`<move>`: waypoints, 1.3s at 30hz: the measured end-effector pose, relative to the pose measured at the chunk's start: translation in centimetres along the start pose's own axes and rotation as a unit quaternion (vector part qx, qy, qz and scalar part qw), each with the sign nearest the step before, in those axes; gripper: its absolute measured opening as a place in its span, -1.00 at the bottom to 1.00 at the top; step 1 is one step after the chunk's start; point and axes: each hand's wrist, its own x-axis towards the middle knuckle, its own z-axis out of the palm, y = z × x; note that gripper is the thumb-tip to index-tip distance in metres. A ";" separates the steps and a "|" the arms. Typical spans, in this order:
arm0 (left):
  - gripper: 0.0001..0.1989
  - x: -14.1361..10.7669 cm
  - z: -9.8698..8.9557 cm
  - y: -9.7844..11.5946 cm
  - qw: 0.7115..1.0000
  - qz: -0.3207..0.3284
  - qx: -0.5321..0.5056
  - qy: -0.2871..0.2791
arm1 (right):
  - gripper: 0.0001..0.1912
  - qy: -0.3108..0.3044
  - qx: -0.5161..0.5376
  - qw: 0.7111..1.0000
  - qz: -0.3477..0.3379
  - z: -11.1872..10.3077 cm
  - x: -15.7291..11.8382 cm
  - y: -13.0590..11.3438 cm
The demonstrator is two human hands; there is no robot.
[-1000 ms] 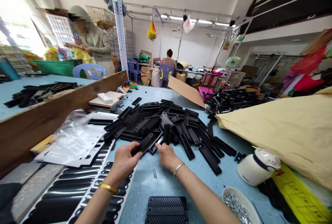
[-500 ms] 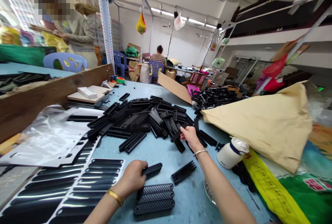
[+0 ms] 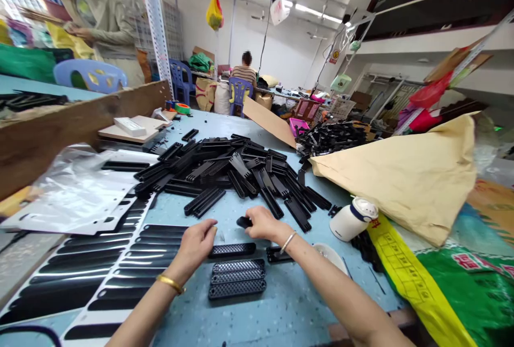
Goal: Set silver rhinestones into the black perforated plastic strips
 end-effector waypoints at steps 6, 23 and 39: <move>-0.32 -2.2 2.5 -1.5 0.980 -0.049 -0.180 0.069 | -0.78 -0.071 -0.001 0.994 -0.084 3.6 1.1 -4.0; -0.50 -1.7 3.5 -0.7 0.994 -0.043 -0.090 0.046 | -0.80 -0.029 -0.129 0.991 0.025 -1.6 -7.8 7.0; -0.44 -2.9 3.8 -0.3 0.990 -0.041 -0.127 0.053 | -0.53 0.211 0.169 0.961 0.058 1.0 -2.9 4.2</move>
